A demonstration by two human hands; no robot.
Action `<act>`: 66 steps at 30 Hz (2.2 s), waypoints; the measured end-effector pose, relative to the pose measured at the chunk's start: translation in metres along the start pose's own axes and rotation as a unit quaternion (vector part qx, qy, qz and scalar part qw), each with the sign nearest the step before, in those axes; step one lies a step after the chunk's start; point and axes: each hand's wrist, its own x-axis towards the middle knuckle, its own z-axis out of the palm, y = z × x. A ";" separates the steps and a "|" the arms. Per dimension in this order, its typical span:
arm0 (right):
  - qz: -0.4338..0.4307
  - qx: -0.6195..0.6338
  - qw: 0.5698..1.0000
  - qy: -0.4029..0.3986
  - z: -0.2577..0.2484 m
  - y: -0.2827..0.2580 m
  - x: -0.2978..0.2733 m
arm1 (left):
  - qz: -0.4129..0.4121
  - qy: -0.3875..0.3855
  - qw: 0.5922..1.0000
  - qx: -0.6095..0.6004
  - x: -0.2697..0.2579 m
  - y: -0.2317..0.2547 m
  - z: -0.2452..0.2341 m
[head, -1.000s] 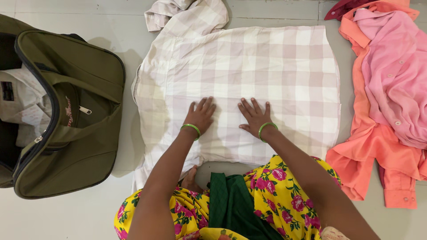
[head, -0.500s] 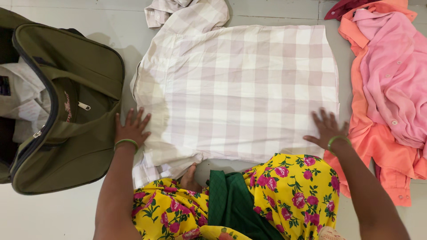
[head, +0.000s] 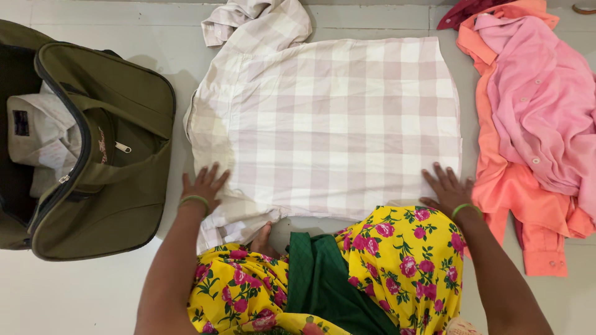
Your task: The person sits on the floor and folds a white and pink checkered shirt. They smooth the fabric, fold the sleeves inward, and roll the shirt into a compact bundle before placing it into a green duffel bag.
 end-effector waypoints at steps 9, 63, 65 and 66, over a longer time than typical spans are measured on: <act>0.102 0.020 0.985 0.138 0.023 0.006 -0.043 | -0.070 0.073 0.990 -0.103 0.009 -0.036 0.055; 0.003 0.382 0.904 0.194 -0.041 0.018 -0.006 | 0.144 0.277 0.612 -0.726 -0.024 -0.062 0.011; 0.021 0.398 0.893 0.209 -0.052 0.021 0.007 | 0.127 0.297 0.613 -0.721 -0.013 -0.065 -0.005; 0.012 0.388 0.895 0.221 -0.059 0.022 0.013 | 0.118 0.306 0.613 -0.719 -0.007 -0.066 -0.013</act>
